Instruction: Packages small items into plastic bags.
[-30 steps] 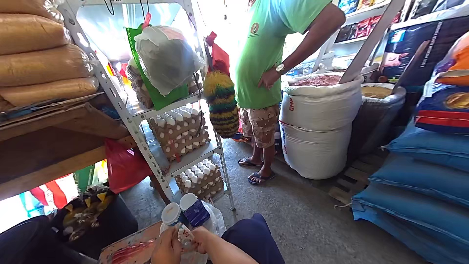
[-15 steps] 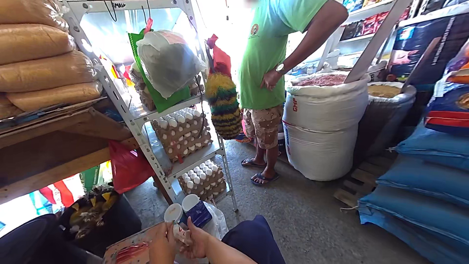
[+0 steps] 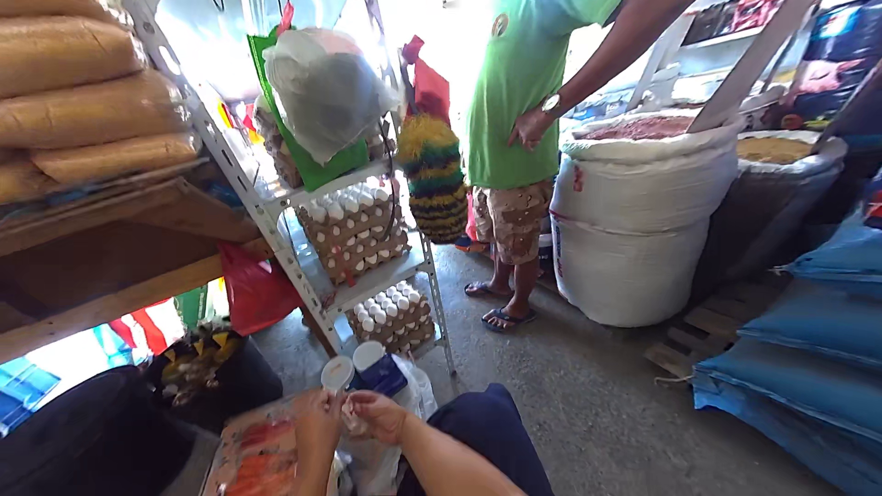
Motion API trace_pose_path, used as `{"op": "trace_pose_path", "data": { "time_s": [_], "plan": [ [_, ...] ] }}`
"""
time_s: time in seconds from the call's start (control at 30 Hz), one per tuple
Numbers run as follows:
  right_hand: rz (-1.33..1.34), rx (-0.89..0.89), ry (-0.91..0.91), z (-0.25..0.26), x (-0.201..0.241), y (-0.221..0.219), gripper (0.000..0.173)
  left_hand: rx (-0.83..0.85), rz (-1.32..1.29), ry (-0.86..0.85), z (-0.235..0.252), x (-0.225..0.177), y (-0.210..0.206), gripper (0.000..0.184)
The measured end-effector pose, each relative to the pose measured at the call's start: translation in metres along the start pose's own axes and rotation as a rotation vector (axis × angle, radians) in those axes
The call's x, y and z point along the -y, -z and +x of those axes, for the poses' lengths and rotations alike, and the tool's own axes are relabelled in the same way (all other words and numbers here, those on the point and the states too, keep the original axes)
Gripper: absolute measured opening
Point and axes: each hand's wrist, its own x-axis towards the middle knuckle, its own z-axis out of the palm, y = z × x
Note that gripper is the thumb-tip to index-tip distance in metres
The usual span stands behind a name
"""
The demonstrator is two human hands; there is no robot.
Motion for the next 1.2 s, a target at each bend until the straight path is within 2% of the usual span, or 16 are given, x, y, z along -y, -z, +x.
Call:
{"op": "trace_pose_path", "data": {
  "time_s": [0.1, 0.17, 0.23, 0.33, 0.47, 0.6, 0.73, 0.9, 1.07, 1.2],
  "plan": [
    [-0.096, -0.033, -0.017, -0.007, 0.004, -0.007, 0.029, 0.052, 0.006, 0.014, 0.004, -0.007, 0.015, 0.032],
    [-0.107, -0.048, -0.019, -0.008, 0.008, -0.010, 0.027, 0.137, -0.014, 0.089, 0.009, -0.012, 0.027, 0.036],
    [-0.085, -0.056, -0.023, -0.007, 0.008, -0.007, 0.029, 0.205, -0.058, 0.203, 0.015, -0.010, 0.032, 0.034],
    [-0.073, -0.041, 0.005, 0.000, -0.001, 0.004, 0.033, 0.197, -0.203, 0.257, 0.024, 0.001, 0.033, 0.029],
    [0.039, 0.001, 0.092, 0.000, -0.007, 0.009, 0.029, 0.145, -0.212, 0.208, 0.032, 0.004, 0.045, 0.027],
    [0.065, 0.016, 0.117, 0.001, -0.005, 0.008, 0.034, 0.143, -0.234, 0.178, 0.040, 0.008, 0.049, 0.035],
    [0.071, -0.118, 0.131, 0.006, -0.005, 0.002, 0.023, 0.154, -0.248, 0.136, 0.047, 0.013, 0.049, 0.027],
    [0.127, -0.273, 0.116, 0.006, -0.002, -0.002, 0.010, 0.192, -0.203, 0.206, 0.051, -0.003, 0.057, 0.029],
    [0.157, -0.306, 0.051, 0.005, 0.000, -0.002, 0.009, 0.178, -0.290, 0.188, 0.057, -0.016, 0.061, 0.017],
    [0.213, -0.335, 0.028, 0.004, 0.002, -0.002, 0.009, 0.143, -0.267, 0.185, 0.062, -0.017, 0.063, 0.023]
  ]
}}
